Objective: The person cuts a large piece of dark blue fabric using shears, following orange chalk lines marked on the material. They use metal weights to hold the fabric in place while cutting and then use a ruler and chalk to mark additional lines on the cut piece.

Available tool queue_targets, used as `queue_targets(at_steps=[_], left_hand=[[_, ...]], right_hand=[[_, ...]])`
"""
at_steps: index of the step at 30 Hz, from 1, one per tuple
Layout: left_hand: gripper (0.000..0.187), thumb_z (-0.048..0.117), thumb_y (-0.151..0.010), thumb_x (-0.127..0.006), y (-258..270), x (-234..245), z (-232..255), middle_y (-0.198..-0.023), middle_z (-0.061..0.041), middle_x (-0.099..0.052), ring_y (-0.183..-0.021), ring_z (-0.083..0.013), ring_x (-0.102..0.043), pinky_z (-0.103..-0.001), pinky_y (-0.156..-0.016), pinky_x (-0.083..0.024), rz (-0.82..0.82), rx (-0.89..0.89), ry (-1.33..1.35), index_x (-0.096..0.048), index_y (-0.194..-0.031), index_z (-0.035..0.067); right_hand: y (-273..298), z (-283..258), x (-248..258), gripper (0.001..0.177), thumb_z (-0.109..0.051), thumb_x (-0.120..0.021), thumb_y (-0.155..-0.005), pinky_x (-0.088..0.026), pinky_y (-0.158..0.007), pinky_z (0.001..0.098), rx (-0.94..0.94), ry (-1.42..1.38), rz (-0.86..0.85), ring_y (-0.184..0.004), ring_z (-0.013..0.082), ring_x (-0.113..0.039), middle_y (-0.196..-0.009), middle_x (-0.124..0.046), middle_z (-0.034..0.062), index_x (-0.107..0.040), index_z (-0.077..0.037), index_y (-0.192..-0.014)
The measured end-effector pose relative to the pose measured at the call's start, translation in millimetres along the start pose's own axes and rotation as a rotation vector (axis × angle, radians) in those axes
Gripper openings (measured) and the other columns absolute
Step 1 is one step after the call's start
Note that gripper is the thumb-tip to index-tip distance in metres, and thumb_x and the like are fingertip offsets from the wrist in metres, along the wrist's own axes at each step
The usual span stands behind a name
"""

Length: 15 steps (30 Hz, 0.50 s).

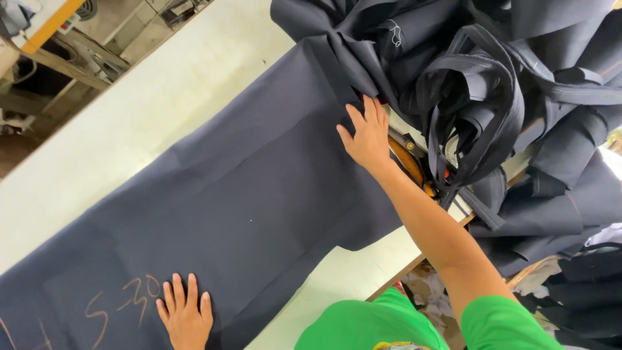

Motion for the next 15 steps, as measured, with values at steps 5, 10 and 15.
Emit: queue_targets(at_steps=[5,10,15], left_hand=[[0.059,0.045,-0.102,-0.050,0,-2,2,-0.169,-0.013,-0.057,-0.154,-0.0379,-0.056,-0.063,-0.118,-0.046,0.079,-0.013,-0.021,-0.064,-0.155,0.021],[0.061,0.044,-0.102,-0.050,5,-15,-5,-0.172,-0.012,-0.054,-0.157,-0.0378,-0.052,-0.063,-0.121,-0.043,0.033,0.021,0.002,-0.062,-0.156,0.021],[0.060,0.048,-0.104,-0.046,6,-20,-7,-0.171,-0.009,-0.055,-0.158,-0.0352,-0.053,-0.060,-0.122,-0.043,0.001,0.043,-0.039,-0.063,-0.156,0.024]], right_hand=[[-25,-14,-17,0.052,-0.036,-0.074,-0.099,-0.041,-0.109,0.0573,-0.032,-0.034,0.042,-0.124,0.0420,-0.054,-0.136,-0.058,0.0189,-0.063,-0.001,-0.136],[-2,-66,-15,0.059,-0.033,-0.074,-0.100,-0.042,-0.117,0.0557,0.104,0.001,-0.031,-0.136,0.0329,-0.055,-0.149,-0.058,0.0163,-0.059,0.005,-0.142],[3,-62,-19,0.059,-0.031,-0.076,-0.098,-0.043,-0.117,0.0546,0.115,0.004,-0.032,-0.135,0.0310,-0.057,-0.151,-0.057,0.0126,-0.059,0.003,-0.143]])
Point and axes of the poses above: each hand's wrist, its own y-axis away from the middle knuckle, its own x-axis out of the back of the hand, z = x × y, the point moved 10 cm from there along -y, towards the middle knuckle
